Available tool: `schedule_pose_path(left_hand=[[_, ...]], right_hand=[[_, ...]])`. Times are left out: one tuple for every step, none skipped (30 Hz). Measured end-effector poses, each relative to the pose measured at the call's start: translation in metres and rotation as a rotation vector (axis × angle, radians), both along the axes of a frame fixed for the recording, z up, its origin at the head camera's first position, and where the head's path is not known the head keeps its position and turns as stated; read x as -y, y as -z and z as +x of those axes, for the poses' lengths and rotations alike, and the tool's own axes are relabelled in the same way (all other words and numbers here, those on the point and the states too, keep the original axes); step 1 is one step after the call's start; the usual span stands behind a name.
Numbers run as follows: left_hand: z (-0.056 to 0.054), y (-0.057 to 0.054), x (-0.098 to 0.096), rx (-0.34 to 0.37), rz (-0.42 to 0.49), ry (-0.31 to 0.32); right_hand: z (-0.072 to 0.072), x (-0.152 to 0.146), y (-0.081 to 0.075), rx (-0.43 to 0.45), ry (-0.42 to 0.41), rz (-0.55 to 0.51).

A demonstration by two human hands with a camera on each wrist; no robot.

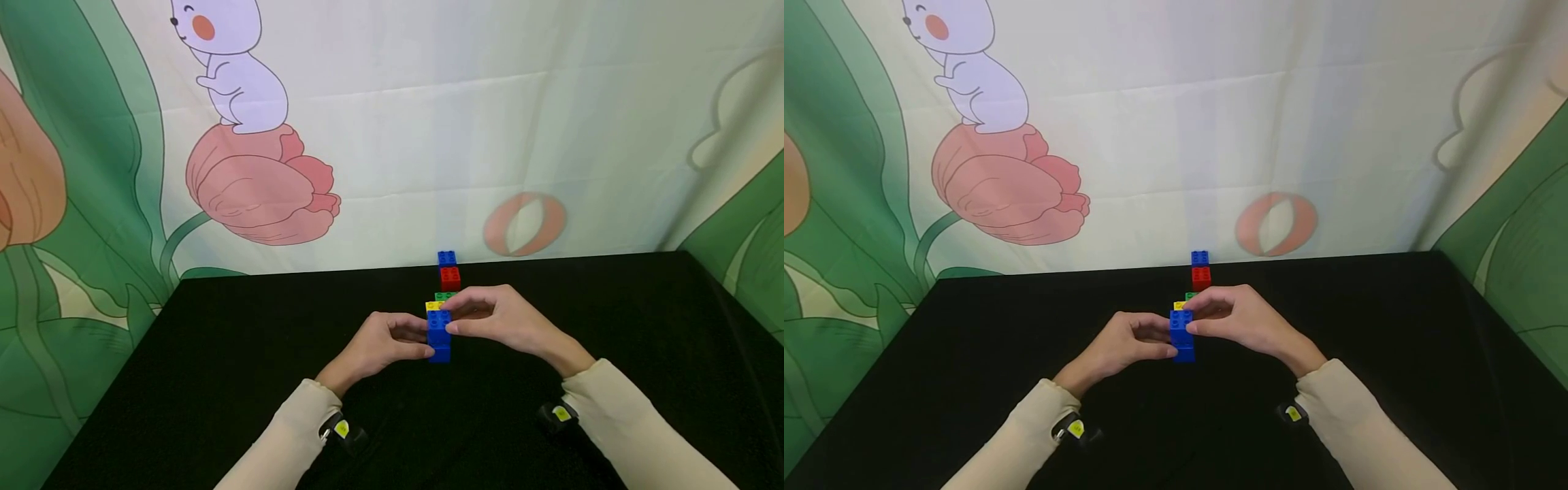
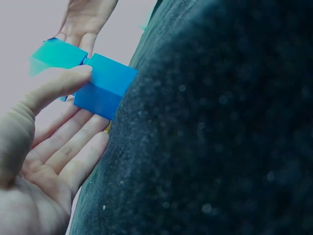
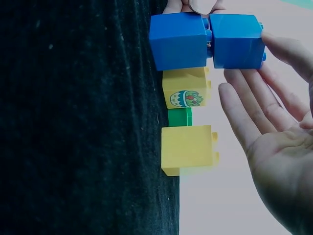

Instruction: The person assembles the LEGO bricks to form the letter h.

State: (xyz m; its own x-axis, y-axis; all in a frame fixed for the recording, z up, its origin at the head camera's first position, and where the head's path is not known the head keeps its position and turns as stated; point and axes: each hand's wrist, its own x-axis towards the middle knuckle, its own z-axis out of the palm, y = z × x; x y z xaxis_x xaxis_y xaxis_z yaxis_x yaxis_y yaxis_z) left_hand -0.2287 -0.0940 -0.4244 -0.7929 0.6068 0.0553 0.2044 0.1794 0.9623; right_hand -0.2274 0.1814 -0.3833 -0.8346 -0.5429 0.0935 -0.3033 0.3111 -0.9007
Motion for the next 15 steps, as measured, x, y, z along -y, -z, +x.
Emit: schedule_pose_path(left_hand=[[-0.0001, 0.0003, 0.0000, 0.000, 0.000, 0.001], [-0.0003, 0.0005, 0.0001, -0.001, 0.000, 0.001], [-0.0003, 0.0007, 0.0002, -0.002, -0.001, 0.001], [-0.0004, 0.0009, 0.0003, -0.002, -0.002, 0.002], [-0.0005, 0.0010, 0.0003, -0.002, -0.003, 0.002], [-0.0005, 0.0010, 0.0003, -0.003, -0.004, 0.003], [-0.0005, 0.0010, 0.0003, -0.003, -0.005, 0.004], [-0.0005, 0.0009, 0.0002, -0.004, -0.007, 0.004], [-0.0005, 0.0008, 0.0002, -0.004, -0.007, 0.004], [-0.0004, 0.0006, 0.0002, -0.005, -0.009, 0.005], [-0.0003, 0.0004, 0.0001, -0.006, -0.009, 0.004], [0.0000, 0.0001, 0.0002, -0.007, -0.011, 0.003], [0.0002, -0.0002, 0.0002, -0.007, -0.012, 0.002], [0.0004, -0.0004, 0.0000, -0.007, -0.014, 0.002], [0.0006, -0.0007, -0.0001, -0.008, -0.016, 0.002]], right_hand=[[-0.0001, -0.0001, 0.0002, -0.001, -0.002, 0.001], [-0.0002, 0.0000, 0.0004, -0.003, -0.005, 0.002], [-0.0002, 0.0002, 0.0005, -0.004, -0.006, 0.004], [-0.0003, 0.0003, 0.0006, -0.005, -0.007, 0.006], [-0.0001, 0.0004, 0.0005, -0.005, -0.009, 0.005], [-0.0001, 0.0005, 0.0004, -0.003, -0.009, 0.006], [-0.0002, 0.0007, 0.0002, -0.002, -0.009, 0.008], [-0.0003, 0.0007, 0.0002, -0.003, -0.009, 0.008], [-0.0002, 0.0008, -0.0001, -0.002, -0.009, 0.009], [0.0000, 0.0010, -0.0005, -0.003, -0.010, 0.011], [0.0002, 0.0009, -0.0007, -0.003, -0.012, 0.010], [0.0003, 0.0010, -0.0012, -0.002, -0.011, 0.014], [0.0003, 0.0010, -0.0015, -0.002, -0.012, 0.015], [0.0004, 0.0010, -0.0018, -0.003, -0.012, 0.017], [0.0004, 0.0009, -0.0022, -0.005, -0.014, 0.019]])
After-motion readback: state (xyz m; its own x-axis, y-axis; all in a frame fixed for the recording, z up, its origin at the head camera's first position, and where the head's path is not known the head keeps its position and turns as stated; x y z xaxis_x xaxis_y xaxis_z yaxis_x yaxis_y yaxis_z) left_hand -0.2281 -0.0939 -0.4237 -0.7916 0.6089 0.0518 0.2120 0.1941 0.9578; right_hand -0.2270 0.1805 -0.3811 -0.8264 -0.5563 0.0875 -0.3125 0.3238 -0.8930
